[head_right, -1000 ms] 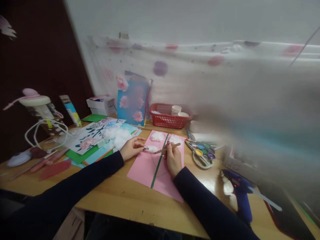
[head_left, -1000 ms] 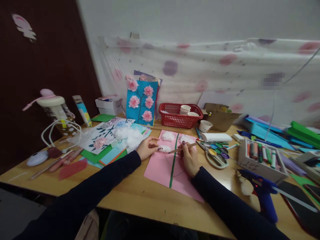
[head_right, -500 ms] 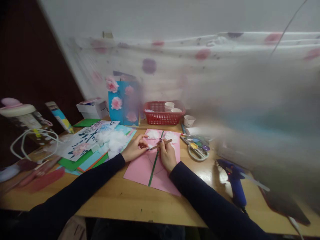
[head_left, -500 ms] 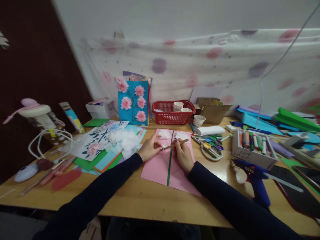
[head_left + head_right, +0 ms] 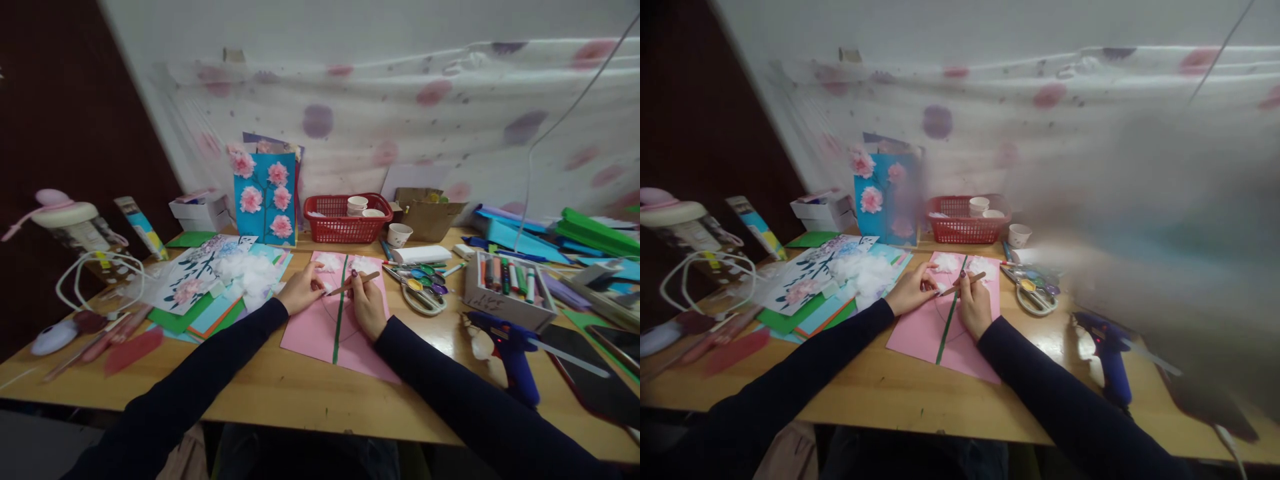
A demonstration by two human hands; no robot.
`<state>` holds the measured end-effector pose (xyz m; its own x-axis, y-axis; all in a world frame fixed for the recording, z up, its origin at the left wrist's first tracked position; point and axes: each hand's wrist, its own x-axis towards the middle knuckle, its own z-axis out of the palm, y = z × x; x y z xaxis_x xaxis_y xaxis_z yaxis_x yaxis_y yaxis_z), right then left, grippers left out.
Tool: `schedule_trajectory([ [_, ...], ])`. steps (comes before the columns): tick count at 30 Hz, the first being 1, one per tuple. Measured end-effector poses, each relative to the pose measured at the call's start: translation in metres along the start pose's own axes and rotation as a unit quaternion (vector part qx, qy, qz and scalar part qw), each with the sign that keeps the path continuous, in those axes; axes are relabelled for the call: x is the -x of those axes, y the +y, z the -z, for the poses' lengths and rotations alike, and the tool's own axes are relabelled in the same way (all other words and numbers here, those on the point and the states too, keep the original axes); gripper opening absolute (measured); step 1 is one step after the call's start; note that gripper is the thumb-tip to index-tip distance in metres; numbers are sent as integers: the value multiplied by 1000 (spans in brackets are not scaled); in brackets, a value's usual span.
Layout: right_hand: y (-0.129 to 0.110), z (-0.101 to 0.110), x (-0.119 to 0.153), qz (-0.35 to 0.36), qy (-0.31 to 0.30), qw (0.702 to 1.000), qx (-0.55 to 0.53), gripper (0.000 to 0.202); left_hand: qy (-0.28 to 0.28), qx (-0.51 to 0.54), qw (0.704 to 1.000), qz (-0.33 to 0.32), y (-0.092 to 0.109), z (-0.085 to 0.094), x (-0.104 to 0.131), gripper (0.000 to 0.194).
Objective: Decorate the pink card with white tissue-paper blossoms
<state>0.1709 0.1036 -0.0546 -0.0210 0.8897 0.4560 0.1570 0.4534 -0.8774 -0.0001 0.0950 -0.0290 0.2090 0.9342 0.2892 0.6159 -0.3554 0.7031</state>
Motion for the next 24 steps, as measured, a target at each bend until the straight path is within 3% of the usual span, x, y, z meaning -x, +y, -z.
schedule_trajectory([
  [17,1,0,1,19,-40,997,63,38,-18,19,999,-31,-8,0,-3,51],
  [24,-9,-4,2,56,-73,986,138,28,-28,36,998,-34,-14,-2,-5,53],
])
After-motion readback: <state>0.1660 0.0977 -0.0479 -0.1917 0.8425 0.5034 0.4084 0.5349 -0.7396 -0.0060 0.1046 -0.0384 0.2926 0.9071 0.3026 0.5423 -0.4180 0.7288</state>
